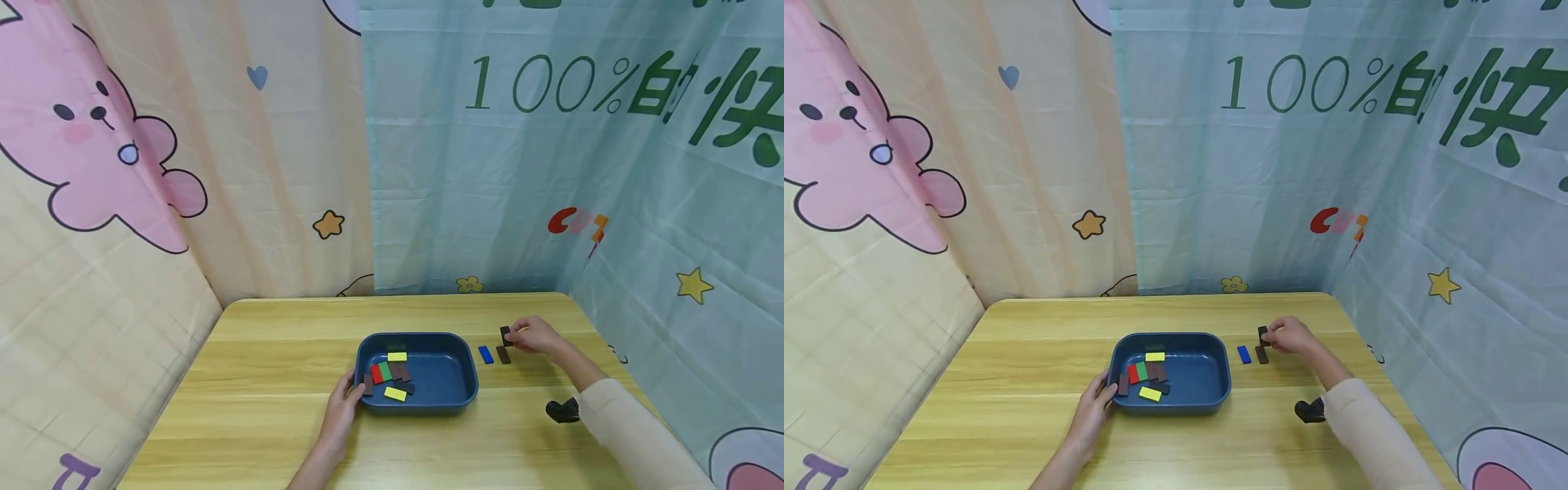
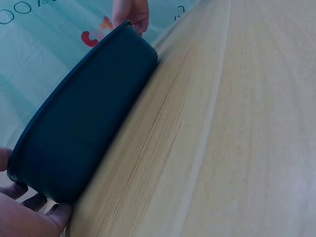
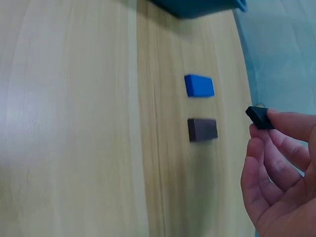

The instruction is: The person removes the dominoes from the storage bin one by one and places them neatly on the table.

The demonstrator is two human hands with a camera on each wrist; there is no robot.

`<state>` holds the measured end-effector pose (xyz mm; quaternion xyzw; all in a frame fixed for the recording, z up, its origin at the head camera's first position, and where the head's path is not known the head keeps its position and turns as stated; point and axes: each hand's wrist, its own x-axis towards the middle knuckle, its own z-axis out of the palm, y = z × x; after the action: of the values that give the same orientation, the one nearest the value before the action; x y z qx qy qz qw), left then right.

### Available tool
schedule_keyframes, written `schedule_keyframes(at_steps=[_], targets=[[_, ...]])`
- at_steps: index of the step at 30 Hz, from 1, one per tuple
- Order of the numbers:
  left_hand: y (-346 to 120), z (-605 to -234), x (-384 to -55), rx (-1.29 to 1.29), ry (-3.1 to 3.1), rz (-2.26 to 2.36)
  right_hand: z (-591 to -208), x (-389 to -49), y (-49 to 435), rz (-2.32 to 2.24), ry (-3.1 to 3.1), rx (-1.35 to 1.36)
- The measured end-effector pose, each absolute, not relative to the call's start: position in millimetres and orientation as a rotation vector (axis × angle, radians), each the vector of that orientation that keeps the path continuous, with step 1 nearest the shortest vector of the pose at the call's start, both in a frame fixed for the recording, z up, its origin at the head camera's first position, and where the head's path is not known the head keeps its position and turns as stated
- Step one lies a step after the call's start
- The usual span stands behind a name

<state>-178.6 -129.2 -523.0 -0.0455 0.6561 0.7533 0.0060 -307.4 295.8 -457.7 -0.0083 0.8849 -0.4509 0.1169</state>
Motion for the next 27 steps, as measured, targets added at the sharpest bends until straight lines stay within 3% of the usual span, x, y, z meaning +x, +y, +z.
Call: schedule_keyframes(at_steps=[27], targets=[[-131.3, -527.4, -179.7, -0.103, 2.048, 2.373, -489.8, -298.7, 316.2, -0.977, 2.798, 0.045]])
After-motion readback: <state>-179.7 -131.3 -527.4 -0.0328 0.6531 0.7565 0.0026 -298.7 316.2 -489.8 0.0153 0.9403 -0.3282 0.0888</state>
